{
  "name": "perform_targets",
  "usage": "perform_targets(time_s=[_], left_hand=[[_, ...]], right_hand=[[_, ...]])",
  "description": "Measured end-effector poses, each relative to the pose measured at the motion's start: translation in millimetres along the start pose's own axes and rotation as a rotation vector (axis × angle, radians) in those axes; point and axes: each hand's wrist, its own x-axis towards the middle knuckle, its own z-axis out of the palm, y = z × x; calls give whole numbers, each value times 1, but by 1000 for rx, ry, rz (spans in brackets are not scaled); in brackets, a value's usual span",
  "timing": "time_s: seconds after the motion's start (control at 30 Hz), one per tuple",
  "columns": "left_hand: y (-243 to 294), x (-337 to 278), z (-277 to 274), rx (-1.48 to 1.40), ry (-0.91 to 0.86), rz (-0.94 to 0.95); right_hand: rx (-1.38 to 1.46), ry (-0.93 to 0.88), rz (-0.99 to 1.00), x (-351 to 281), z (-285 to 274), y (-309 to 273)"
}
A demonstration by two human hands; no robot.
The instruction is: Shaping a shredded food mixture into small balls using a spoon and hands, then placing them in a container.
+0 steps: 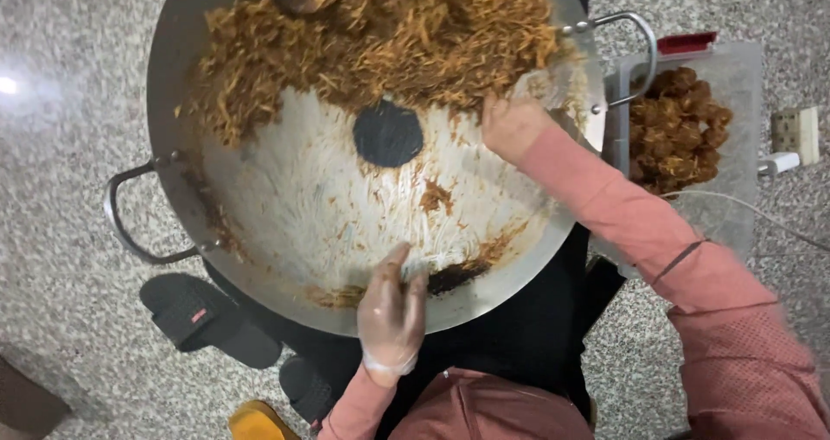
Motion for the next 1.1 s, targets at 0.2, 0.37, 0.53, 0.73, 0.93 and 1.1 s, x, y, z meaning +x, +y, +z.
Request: perform_targets(time_s=[0.2, 0.37, 0.53, 0.73, 0.93, 1.1], left_hand=[[5, 0, -13, -123, 21, -60], [0, -6, -14, -241, 139, -13], [-11, -10, -7, -249, 157, 6], [-12, -10, -5, -279, 179, -3], [-6, -5, -8, -242, 193, 3], [-6, -3, -7, -241, 206, -14]], right_hand=[[68, -640, -131, 8, -47, -1], [644, -706, 51, -18, -53, -14], [992, -572, 82, -60, -57, -32], [818, -381, 131, -69, -35, -35], [439, -377, 0, -53, 32, -72], [471, -556, -201, -87, 4, -104]])
